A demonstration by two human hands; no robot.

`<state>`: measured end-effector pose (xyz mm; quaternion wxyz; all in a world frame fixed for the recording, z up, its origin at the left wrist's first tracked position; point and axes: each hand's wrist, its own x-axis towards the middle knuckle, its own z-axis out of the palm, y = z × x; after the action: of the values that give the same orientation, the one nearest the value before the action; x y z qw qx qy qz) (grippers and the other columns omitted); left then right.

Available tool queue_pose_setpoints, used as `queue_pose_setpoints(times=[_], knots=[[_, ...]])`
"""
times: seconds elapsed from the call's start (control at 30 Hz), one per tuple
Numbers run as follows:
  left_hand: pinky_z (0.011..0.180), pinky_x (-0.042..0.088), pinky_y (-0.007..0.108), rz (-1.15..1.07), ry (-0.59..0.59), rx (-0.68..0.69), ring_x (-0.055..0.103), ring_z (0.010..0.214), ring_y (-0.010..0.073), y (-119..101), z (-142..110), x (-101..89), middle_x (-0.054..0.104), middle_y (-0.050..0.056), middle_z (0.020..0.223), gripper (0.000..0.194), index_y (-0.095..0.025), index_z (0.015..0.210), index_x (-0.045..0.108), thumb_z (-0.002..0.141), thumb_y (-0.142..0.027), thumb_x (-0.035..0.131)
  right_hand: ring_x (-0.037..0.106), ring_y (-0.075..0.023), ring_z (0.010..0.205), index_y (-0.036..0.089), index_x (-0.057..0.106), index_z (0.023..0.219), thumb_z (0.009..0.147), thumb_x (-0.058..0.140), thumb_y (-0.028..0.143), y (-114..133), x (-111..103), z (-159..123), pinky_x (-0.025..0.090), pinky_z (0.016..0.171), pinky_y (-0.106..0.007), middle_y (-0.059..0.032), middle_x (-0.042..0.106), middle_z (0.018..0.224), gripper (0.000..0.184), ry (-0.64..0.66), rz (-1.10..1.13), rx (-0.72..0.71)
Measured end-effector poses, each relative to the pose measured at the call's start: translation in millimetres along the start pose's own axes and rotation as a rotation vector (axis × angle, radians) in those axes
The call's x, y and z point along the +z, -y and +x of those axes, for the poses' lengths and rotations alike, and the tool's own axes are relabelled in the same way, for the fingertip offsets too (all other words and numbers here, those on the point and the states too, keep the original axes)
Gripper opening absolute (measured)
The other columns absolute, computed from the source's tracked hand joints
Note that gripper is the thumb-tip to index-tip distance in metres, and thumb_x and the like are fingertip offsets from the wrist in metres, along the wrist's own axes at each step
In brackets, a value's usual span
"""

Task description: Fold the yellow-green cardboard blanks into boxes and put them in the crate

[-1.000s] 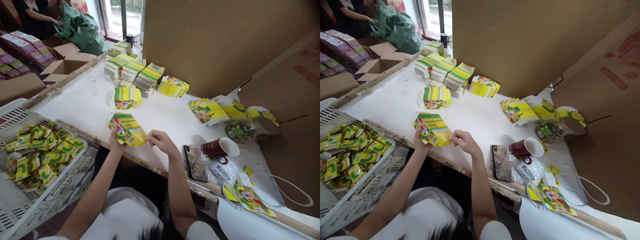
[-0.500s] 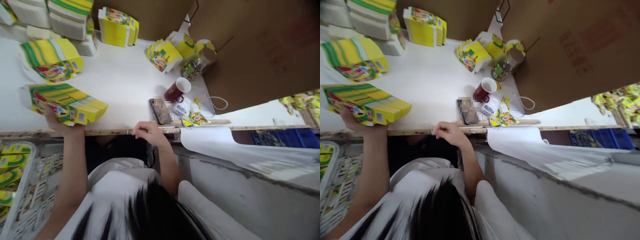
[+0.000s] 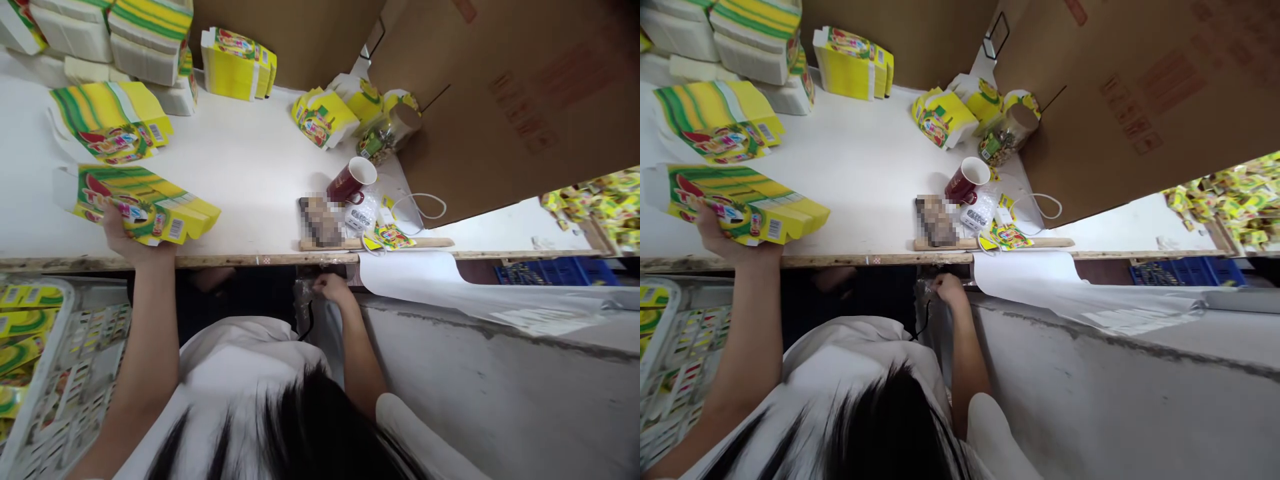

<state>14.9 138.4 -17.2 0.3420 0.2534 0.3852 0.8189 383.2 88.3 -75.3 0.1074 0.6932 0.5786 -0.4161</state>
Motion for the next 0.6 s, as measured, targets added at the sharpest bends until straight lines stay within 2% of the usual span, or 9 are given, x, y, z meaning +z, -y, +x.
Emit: queue_pose_setpoints(times=[0.07,0.13,0.27,0.37,0.43,0.5,0.53,0.6], knots=[[0.111,0.045,0.037,-0.015,-0.01,0.003,0.053,0.133,0.0234,1,0,0.1,0.069,0.001,0.125,0.047,-0.02,0.119,0.061,0.083,-0.049,0.052,0.064,-0.0225,0.109,0.019,0.06,0.126,0.096,0.062,0.038,-4,-5,5,0.057,0.091,-0.043,-0.0091,0.061,0.129,0.035,-0.107,-0.07,0.099],[0.111,0.046,0.038,-0.021,0.008,0.015,0.054,0.133,0.0228,3,0,-0.7,0.07,0.0,0.123,0.045,-0.021,0.118,0.061,0.084,-0.048,0.05,0.063,-0.0226,0.11,0.019,0.059,0.128,0.096,0.062,0.038,0,-9,7,0.056,0.092,-0.044,-0.0095,0.06,0.13,0.037,-0.172,-0.119,0.141],[0.112,0.045,0.041,-0.089,0.025,0.019,0.053,0.133,0.0236,5,2,-3.3,0.071,0.001,0.122,0.042,-0.021,0.115,0.062,0.083,-0.047,0.053,0.064,-0.0263,0.113,0.016,0.061,0.127,0.095,0.063,0.03,20,-15,-4,0.054,0.096,-0.045,-0.0141,0.064,0.127,0.035,-0.147,-0.181,0.088],[0.112,0.045,0.042,-0.087,-0.009,0.003,0.052,0.134,0.0249,6,1,-4.2,0.07,0.002,0.124,0.045,-0.021,0.112,0.062,0.078,-0.051,0.059,0.065,-0.0299,0.117,0.014,0.07,0.117,0.091,0.065,0.021,43,-18,-28,0.048,0.1,-0.039,-0.0172,0.071,0.12,0.027,-0.043,-0.188,-0.072],[0.113,0.044,0.042,-0.064,-0.017,-0.003,0.05,0.136,0.0254,6,1,-4.6,0.069,0.002,0.125,0.047,-0.022,0.11,0.062,0.077,-0.055,0.06,0.068,-0.0279,0.114,0.017,0.075,0.107,0.09,0.067,0.023,63,-19,-49,0.047,0.098,-0.034,-0.0133,0.075,0.116,0.02,0.022,-0.174,-0.199],[0.114,0.043,0.042,-0.056,-0.009,-0.003,0.049,0.137,0.0257,6,1,-4.9,0.068,0.003,0.125,0.048,-0.021,0.11,0.062,0.077,-0.056,0.061,0.07,-0.024,0.106,0.021,0.074,0.11,0.09,0.067,0.024,89,-15,-71,0.048,0.094,-0.031,-0.0085,0.077,0.111,0.021,0.037,-0.143,-0.308],[0.114,0.043,0.043,-0.057,-0.002,-0.003,0.048,0.138,0.0256,5,1,-5.0,0.068,0.003,0.125,0.048,-0.021,0.11,0.061,0.077,-0.056,0.061,0.071,-0.0202,0.1,0.023,0.074,0.11,0.09,0.067,0.023,103,-11,-82,0.048,0.09,-0.028,-0.0051,0.078,0.107,0.021,0.042,-0.111,-0.39],[0.114,0.043,0.042,-0.078,0.018,0.001,0.048,0.138,0.0252,5,1,-5.2,0.068,0.003,0.124,0.046,-0.02,0.109,0.061,0.078,-0.053,0.06,0.068,-0.0152,0.078,0.02,0.073,0.088,0.093,0.062,0.022,131,-1,-102,0.046,0.076,-0.026,-0.0022,0.076,0.085,0.013,0.024,0.049,-0.681]])
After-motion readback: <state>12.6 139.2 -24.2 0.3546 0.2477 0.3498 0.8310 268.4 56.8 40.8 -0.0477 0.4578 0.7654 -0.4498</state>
